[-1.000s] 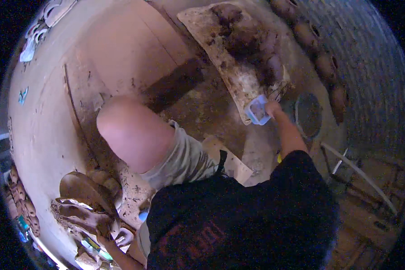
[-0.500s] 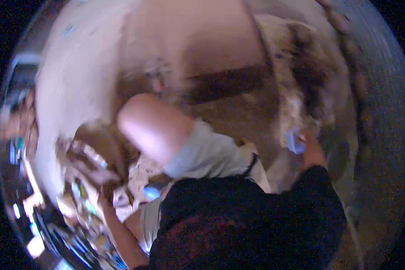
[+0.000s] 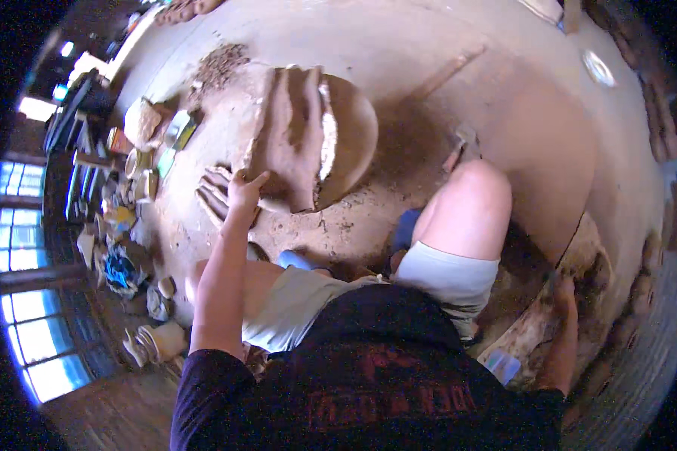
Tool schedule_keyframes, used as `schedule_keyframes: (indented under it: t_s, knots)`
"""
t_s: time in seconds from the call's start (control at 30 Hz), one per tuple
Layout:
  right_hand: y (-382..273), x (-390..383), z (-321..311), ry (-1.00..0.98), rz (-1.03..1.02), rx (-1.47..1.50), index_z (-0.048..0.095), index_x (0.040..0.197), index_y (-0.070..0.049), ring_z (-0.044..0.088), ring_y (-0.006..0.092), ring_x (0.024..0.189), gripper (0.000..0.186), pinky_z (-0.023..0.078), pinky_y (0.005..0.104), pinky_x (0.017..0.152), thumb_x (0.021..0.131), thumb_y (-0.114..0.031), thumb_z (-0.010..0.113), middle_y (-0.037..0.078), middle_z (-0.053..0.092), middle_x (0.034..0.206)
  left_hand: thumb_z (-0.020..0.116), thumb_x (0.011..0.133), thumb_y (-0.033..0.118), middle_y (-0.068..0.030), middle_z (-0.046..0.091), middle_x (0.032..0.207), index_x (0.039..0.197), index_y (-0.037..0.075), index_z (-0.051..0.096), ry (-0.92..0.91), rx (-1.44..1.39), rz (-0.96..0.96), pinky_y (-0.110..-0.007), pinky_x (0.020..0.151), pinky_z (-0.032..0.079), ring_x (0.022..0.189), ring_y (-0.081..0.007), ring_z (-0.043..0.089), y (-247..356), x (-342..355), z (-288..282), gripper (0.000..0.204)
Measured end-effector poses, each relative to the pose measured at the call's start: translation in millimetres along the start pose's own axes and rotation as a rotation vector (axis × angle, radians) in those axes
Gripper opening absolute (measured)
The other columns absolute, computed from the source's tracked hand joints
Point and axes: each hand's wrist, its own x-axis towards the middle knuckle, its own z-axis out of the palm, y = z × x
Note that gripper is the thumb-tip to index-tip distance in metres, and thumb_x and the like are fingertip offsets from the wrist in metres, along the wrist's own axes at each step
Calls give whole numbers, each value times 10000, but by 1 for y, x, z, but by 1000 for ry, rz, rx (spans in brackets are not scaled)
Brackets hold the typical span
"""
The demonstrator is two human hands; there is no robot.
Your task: The person lines a mold with clay and presses the clay into the mold by hand.
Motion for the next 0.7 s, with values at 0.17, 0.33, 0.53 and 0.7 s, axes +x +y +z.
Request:
schedule_keyframes:
  t_s: [0.17,0.33,0.53,0.7]
  knots:
    - [-232,129,-90,408,-367,26,605,1206,11,643,294,954,307,523,428,822,1041,-237,530,175,656,1078,737,935,514,-135,687,1066,1350,-56,606,175,-378,-40,-314,739,513,894,-168,618,-32,18,-2,717]
    - [-604,69,-90,181,-617,436,607,1170,-25,575,113,615,260,497,268,534,1041,-250,594,34,615,842,594,1018,433,-203,660,1083,1237,-63,593,324,-414,-59,-401,794,532,897,-246,638,-41,-47,21,543]
    - [-839,-52,26,-76,-1152,-120,694,1023,25,656,228,594,293,509,402,583,979,-263,662,180,654,670,634,1001,430,-227,630,1135,1293,-11,500,209,-462,-299,-435,727,591,917,-305,680,-28,-79,29,545]
    - [-911,-54,132,-128,-1342,-294,679,902,32,699,459,881,313,539,527,776,941,-277,646,294,697,896,672,984,363,-178,626,1003,1267,3,383,31,-882,-486,-414,493,591,777,-295,702,-20,-88,23,541]
